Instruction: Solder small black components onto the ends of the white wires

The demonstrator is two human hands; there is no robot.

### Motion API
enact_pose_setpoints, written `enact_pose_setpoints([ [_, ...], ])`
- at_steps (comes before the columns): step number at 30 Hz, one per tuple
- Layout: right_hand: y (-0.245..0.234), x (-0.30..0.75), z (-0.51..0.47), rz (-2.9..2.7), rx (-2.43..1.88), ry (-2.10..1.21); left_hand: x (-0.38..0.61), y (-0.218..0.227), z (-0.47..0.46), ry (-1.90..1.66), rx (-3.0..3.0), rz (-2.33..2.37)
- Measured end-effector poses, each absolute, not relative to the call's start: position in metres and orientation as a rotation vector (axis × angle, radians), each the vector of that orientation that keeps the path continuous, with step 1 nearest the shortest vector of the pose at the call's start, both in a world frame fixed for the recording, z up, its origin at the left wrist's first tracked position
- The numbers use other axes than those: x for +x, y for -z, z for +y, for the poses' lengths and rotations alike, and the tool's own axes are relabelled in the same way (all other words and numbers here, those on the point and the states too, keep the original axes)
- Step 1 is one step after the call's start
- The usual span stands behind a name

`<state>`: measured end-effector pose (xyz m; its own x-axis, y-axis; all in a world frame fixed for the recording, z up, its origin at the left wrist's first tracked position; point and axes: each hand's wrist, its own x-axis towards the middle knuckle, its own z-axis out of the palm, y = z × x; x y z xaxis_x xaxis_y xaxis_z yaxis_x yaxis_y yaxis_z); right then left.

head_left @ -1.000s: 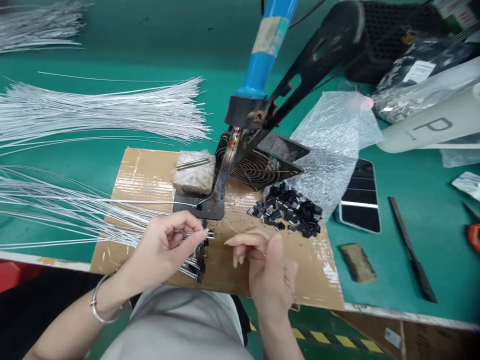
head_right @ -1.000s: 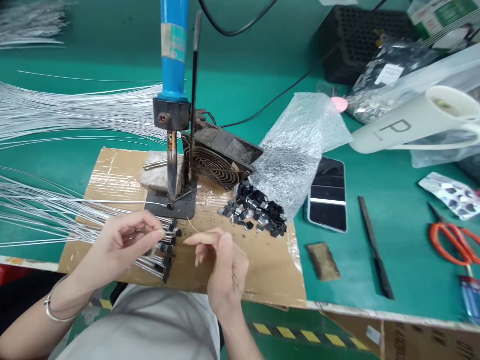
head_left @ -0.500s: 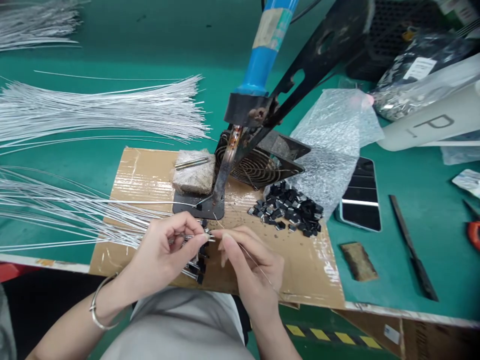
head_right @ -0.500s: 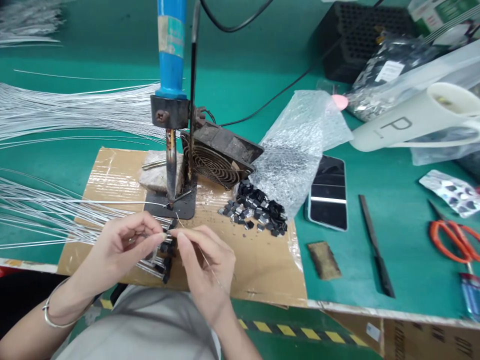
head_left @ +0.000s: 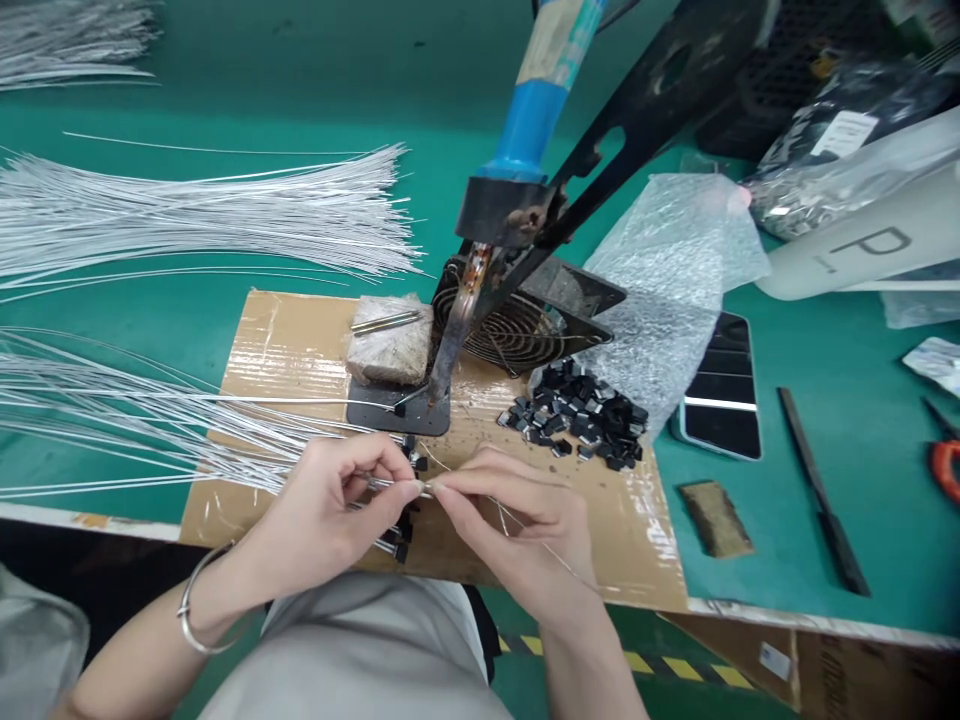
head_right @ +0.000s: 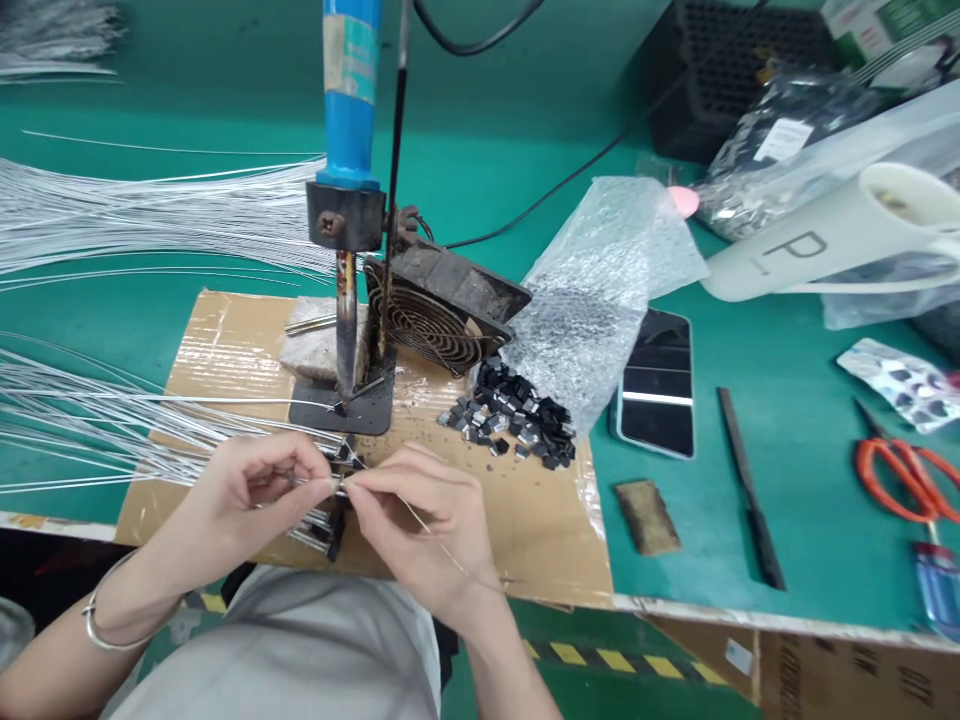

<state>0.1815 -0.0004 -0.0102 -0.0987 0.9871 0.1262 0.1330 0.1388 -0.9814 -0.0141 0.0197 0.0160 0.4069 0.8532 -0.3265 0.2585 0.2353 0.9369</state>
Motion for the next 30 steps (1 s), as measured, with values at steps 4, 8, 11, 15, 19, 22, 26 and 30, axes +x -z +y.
enact_pose_setpoints([
  [4,0.017,0.188,-0.001,-1.33,-1.161,-1.133,-0.015,-0.017,0.02,-0.554,1.296,1.148],
  [8,0.029,0.191,-0.006,-0.988,-1.228,-1.159,-0.017,-0.014,0.019,-0.572,1.279,1.21],
  [11,0.033,0.182,-0.012,-0.869,-1.185,-1.288,-0.017,-0.014,0.017,-0.596,1.27,1.212],
  [15,0.031,0.163,-0.019,-0.844,-1.112,-1.429,-0.015,-0.015,0.015,-0.625,1.287,1.212],
  [19,0.028,0.154,-0.023,-0.759,-1.072,-1.502,-0.014,-0.012,0.013,-0.662,1.319,1.258],
  [22,0.028,0.153,-0.023,-0.725,-1.071,-1.51,-0.013,-0.009,0.01,-0.699,1.356,1.277],
  [26,0.028,0.152,-0.021,-0.67,-1.072,-1.527,-0.013,-0.007,0.008,-0.697,1.383,1.272],
  [30,0.026,0.151,-0.02,-0.643,-1.069,-1.535,-0.012,-0.008,0.009,-0.68,1.384,1.262],
])
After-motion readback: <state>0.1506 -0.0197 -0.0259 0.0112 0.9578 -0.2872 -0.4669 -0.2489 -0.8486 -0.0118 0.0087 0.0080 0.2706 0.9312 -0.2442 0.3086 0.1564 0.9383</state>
